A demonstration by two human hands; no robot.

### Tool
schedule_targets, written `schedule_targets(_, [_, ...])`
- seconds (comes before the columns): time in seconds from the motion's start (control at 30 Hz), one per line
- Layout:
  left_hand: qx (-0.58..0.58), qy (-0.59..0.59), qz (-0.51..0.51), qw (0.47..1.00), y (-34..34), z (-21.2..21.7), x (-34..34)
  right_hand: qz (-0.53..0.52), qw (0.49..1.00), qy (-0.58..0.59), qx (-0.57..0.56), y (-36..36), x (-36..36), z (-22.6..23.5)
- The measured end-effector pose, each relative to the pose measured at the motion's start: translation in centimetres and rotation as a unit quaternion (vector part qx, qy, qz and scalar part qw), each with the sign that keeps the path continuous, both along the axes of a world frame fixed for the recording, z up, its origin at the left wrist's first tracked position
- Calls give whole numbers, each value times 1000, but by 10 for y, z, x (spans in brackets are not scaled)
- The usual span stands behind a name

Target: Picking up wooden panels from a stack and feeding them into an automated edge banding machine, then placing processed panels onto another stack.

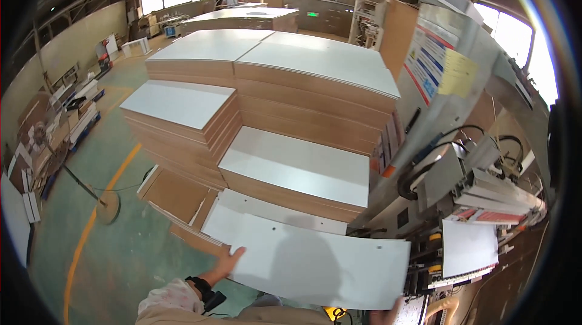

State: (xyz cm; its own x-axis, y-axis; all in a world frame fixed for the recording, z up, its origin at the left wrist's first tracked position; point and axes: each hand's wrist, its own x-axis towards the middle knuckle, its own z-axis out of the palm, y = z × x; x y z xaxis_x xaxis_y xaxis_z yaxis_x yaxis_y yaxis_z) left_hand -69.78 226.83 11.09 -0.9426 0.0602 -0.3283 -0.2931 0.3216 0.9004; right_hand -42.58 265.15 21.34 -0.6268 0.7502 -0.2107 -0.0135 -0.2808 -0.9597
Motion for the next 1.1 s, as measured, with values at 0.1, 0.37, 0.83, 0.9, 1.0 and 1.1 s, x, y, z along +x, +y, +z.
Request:
schedule_targets(0.1, [-80, 31, 16, 996, -61, -42, -28, 141, 981, -107, 79, -11, -44, -46])
schedule_targets(0.37, [-229, 50, -15, 972, -108, -38, -119, 182, 903, -184, -342, -12, -119, -124])
schedule_targets(0.83, [57, -319, -1, 946, -49, -51, -72, 235, 887, -336, -212, 16, -140, -106])
schedule_targets(0.9, [181, -497, -106, 842, -19, -56, -41, 261, 870, -324, -265, 13, -138, -136])
schedule_targets(1.0, [339, -490, -29, 803, 7, -60, -60, 278, 888, -268, -251, 4, -150, -154])
schedule_targets(1.1, [324, -474, 9, 819, 13, -61, -53, 212, 904, -323, -185, 5, -169, -132])
